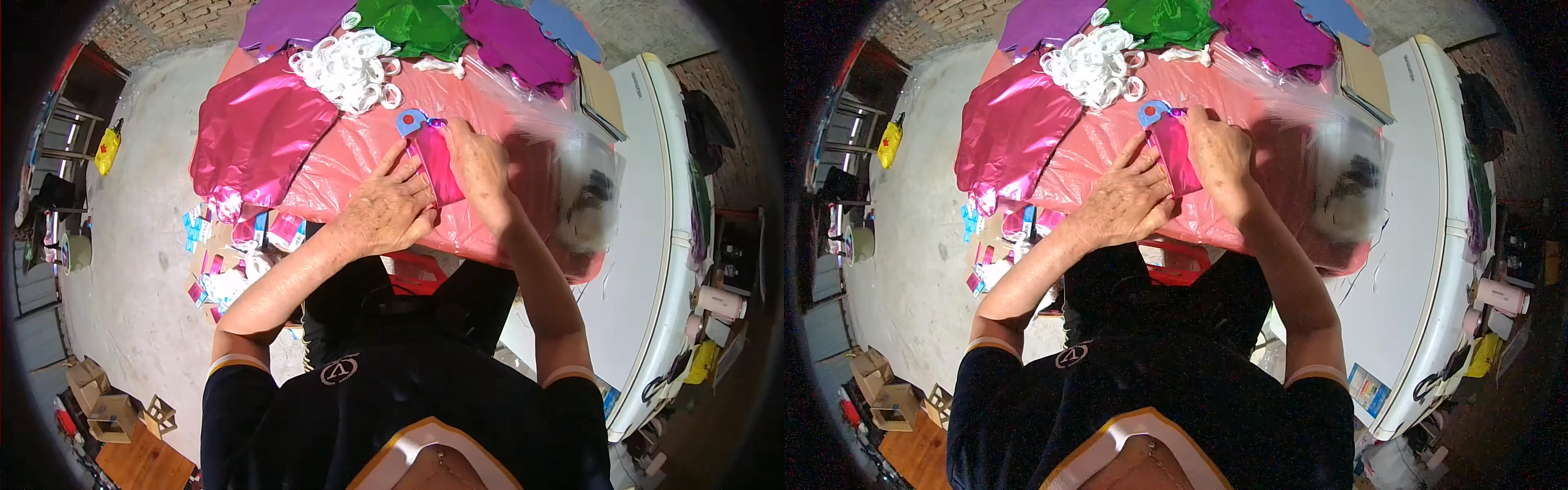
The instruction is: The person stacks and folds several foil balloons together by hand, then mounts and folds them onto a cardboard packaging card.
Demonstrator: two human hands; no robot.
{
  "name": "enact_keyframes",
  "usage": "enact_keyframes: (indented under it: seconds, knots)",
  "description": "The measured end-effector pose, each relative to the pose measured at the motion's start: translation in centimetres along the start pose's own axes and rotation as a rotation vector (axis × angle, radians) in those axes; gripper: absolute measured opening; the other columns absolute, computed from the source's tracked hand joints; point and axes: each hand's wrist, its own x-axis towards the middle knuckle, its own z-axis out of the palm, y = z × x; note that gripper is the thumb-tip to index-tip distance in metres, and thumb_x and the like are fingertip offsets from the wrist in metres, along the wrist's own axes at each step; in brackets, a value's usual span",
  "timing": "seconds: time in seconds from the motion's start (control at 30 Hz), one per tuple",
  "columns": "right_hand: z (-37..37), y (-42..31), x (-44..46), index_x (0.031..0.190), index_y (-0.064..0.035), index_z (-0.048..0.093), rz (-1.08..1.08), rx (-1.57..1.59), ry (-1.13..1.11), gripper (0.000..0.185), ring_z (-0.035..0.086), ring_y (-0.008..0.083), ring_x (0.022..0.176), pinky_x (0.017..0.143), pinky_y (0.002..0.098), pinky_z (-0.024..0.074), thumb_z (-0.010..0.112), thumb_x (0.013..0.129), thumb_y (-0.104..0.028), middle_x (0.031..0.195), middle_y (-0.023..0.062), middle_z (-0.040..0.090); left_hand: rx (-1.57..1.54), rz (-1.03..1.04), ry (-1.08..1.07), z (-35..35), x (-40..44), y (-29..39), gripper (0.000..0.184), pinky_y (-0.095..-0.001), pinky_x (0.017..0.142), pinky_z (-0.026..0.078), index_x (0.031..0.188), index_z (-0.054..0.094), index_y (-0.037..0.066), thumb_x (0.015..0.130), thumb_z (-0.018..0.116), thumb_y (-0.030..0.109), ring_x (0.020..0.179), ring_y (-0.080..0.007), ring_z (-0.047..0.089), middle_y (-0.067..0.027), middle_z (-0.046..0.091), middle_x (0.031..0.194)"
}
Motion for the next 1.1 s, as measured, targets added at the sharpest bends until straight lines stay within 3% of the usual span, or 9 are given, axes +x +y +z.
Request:
enact_keyframes:
  seconds: [0.17, 0.27, 0.37, 0.5, 0.53, 0.73, 0.93, 1.03, 1.1]
  knots:
    - [-0.2, -0.6, -0.7, 0.097, -0.0086, 0.057, -0.031, -0.021, 0.044, 0.015, 0.071, 0.0381, 0.061, 0.053, 0.0499, 0.0547, 0.058, 0.100, -0.023, 0.069, 0.0152, 0.069, -0.014, -0.098, -0.064, -0.2, 0.2, 1.1, 0.046, -0.0569, 0.127, 0.011, 0.119, 0.071, 0.004, 0.099, 0.054, 0.042, 0.147, -0.0364, 0.036, -0.0140, 0.062, 0.138]
    - [0.1, -0.5, -0.8, 0.096, -0.0091, 0.056, -0.031, -0.008, 0.065, 0.014, 0.070, 0.0383, 0.060, 0.053, 0.0501, 0.0542, 0.060, 0.099, -0.023, 0.069, 0.0153, 0.068, 0.053, -0.184, 0.131, 1.7, 0.2, 2.7, 0.046, -0.0595, 0.124, 0.017, 0.109, 0.075, 0.001, 0.092, 0.066, 0.042, 0.144, -0.0392, 0.040, -0.0168, 0.063, 0.133]
    - [-0.2, -0.6, -0.9, 0.096, -0.0090, 0.056, -0.036, 0.000, 0.073, 0.016, 0.070, 0.0388, 0.060, 0.053, 0.0506, 0.0539, 0.060, 0.099, -0.024, 0.069, 0.0156, 0.068, 0.007, -0.312, 0.341, 2.2, 0.5, 4.3, 0.037, -0.0610, 0.121, 0.022, 0.093, 0.077, -0.001, 0.089, 0.071, 0.035, 0.143, -0.0428, 0.040, -0.0187, 0.064, 0.131]
    - [-0.2, -0.4, -1.0, 0.096, -0.0087, 0.056, -0.055, 0.044, 0.069, 0.017, 0.069, 0.0397, 0.060, 0.053, 0.0515, 0.0538, 0.059, 0.100, -0.025, 0.069, 0.0162, 0.068, -0.071, -0.433, 0.511, 2.6, 0.4, 5.6, 0.025, -0.0564, 0.110, 0.034, 0.080, 0.076, -0.001, 0.080, 0.078, 0.024, 0.128, -0.0375, 0.051, -0.0155, 0.065, 0.120]
    - [-0.2, -0.3, -1.0, 0.097, -0.0086, 0.056, -0.055, 0.058, 0.065, 0.018, 0.069, 0.0400, 0.060, 0.053, 0.0519, 0.0538, 0.058, 0.100, -0.026, 0.069, 0.0164, 0.068, -0.049, -0.431, 0.543, 2.8, 0.5, 5.7, 0.020, -0.0518, 0.102, 0.036, 0.077, 0.074, 0.000, 0.078, 0.079, 0.020, 0.117, -0.0337, 0.054, -0.0126, 0.064, 0.110]
    - [-0.2, 0.0, -0.9, 0.098, -0.0076, 0.056, -0.099, 0.053, 0.053, 0.021, 0.069, 0.0408, 0.062, 0.056, 0.0535, 0.0539, 0.056, 0.102, -0.028, 0.069, 0.0173, 0.068, -0.004, -0.510, 0.523, 3.4, 0.7, 6.3, 0.019, -0.0468, 0.093, 0.036, 0.077, 0.067, 0.003, 0.082, 0.078, 0.018, 0.103, -0.0307, 0.053, -0.0102, 0.062, 0.102]
    - [-0.2, 0.5, -0.7, 0.101, -0.0077, 0.056, -0.132, 0.063, 0.017, 0.022, 0.069, 0.0401, 0.061, 0.055, 0.0535, 0.0534, 0.054, 0.104, -0.030, 0.068, 0.0169, 0.068, 0.046, -0.528, 0.456, 3.7, 0.6, 6.4, 0.018, -0.0480, 0.093, 0.035, 0.086, 0.065, 0.003, 0.082, 0.076, 0.017, 0.107, -0.0331, 0.050, -0.0128, 0.058, 0.110]
    - [0.0, 0.7, -0.7, 0.104, -0.0083, 0.055, -0.156, 0.034, -0.009, 0.022, 0.069, 0.0395, 0.059, 0.053, 0.0530, 0.0531, 0.054, 0.104, -0.030, 0.064, 0.0159, 0.067, 0.057, -0.560, 0.387, 3.7, 0.3, 6.6, 0.026, -0.0500, 0.097, 0.035, 0.100, 0.064, 0.003, 0.082, 0.076, 0.018, 0.113, -0.0349, 0.049, -0.0137, 0.057, 0.114]
    - [0.2, 0.7, -0.7, 0.105, -0.0088, 0.053, -0.172, 0.038, 0.004, 0.021, 0.068, 0.0396, 0.058, 0.052, 0.0527, 0.0522, 0.054, 0.104, -0.030, 0.062, 0.0154, 0.066, 0.080, -0.530, 0.469, 3.3, 0.6, 6.8, 0.034, -0.0513, 0.103, 0.034, 0.111, 0.063, 0.004, 0.083, 0.076, 0.018, 0.123, -0.0354, 0.048, -0.0143, 0.057, 0.121]
